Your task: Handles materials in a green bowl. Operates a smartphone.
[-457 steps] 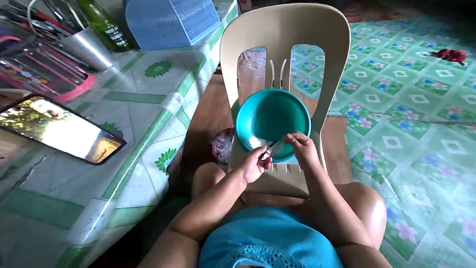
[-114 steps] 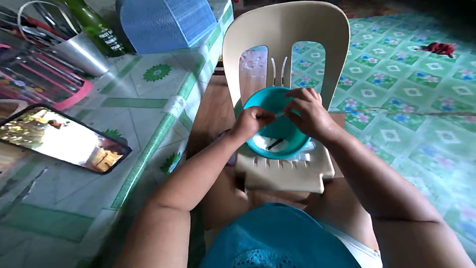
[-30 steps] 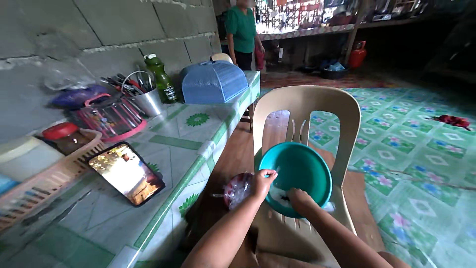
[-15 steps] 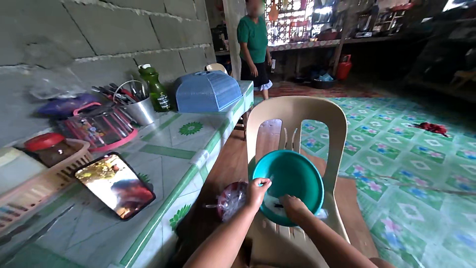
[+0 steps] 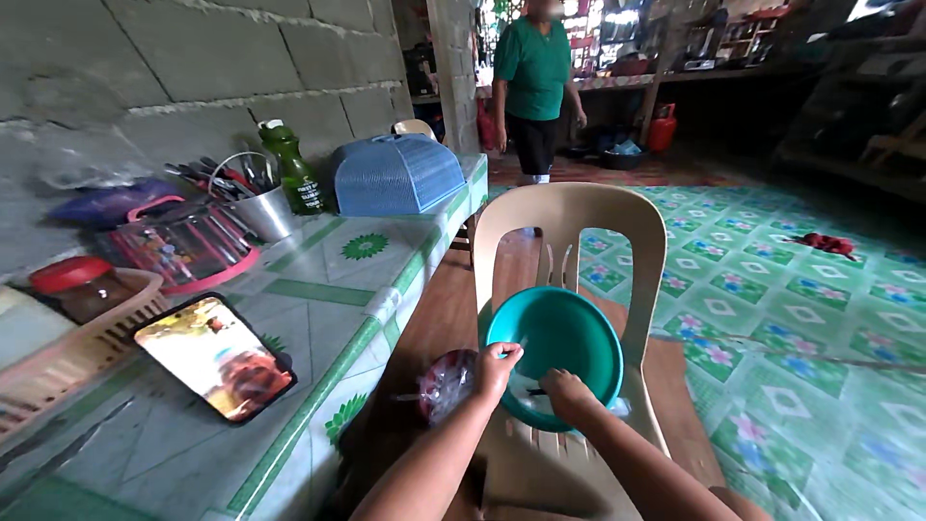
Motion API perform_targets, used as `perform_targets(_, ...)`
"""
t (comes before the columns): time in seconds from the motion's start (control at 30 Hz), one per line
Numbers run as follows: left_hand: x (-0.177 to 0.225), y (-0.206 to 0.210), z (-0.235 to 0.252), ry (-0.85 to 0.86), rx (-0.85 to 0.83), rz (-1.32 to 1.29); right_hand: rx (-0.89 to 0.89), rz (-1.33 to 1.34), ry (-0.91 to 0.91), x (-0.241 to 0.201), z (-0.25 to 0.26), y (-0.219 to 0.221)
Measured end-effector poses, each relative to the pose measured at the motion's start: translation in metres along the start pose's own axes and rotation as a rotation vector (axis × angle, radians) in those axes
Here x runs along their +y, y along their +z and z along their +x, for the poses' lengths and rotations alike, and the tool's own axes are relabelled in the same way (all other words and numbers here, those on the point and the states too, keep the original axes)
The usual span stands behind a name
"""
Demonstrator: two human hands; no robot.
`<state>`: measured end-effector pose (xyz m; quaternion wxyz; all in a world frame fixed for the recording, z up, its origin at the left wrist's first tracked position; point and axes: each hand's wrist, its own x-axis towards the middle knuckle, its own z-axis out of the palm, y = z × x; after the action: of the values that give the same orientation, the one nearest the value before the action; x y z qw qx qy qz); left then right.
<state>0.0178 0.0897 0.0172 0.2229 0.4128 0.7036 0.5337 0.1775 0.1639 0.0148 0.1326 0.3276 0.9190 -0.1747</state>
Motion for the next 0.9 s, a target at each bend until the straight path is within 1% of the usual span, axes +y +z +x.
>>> perform_targets(0.37, -0.0013, -0.0004, -0.0018, 0.017, 0.007, -0.008, -0.032, -0.007, 0.024, -0.0043, -0.0022, -0.0026)
perform_targets(0.5, 0.0004, 0.0019, -0.0032, 0.021, -0.002, -0.028, 0.009, 0.067, 0.010, -0.0010, -0.0045, -0.0013)
perform_targets(0.63, -0.0036, 0.0015, -0.0044, 0.028, 0.006, -0.006, 0.034, 0.079, 0.006, -0.0017, -0.0046, 0.0017)
perform_targets(0.8, -0.0057, -0.0002, -0.0078, 0.022, 0.004, 0.017, -0.032, -0.023, 0.043, -0.0092, -0.0064, 0.0024)
perform_targets(0.9, -0.0059, -0.0025, -0.0062, 0.070, 0.009, 0.118, -0.007, -0.122, 0.016, -0.0085, -0.0084, -0.0002)
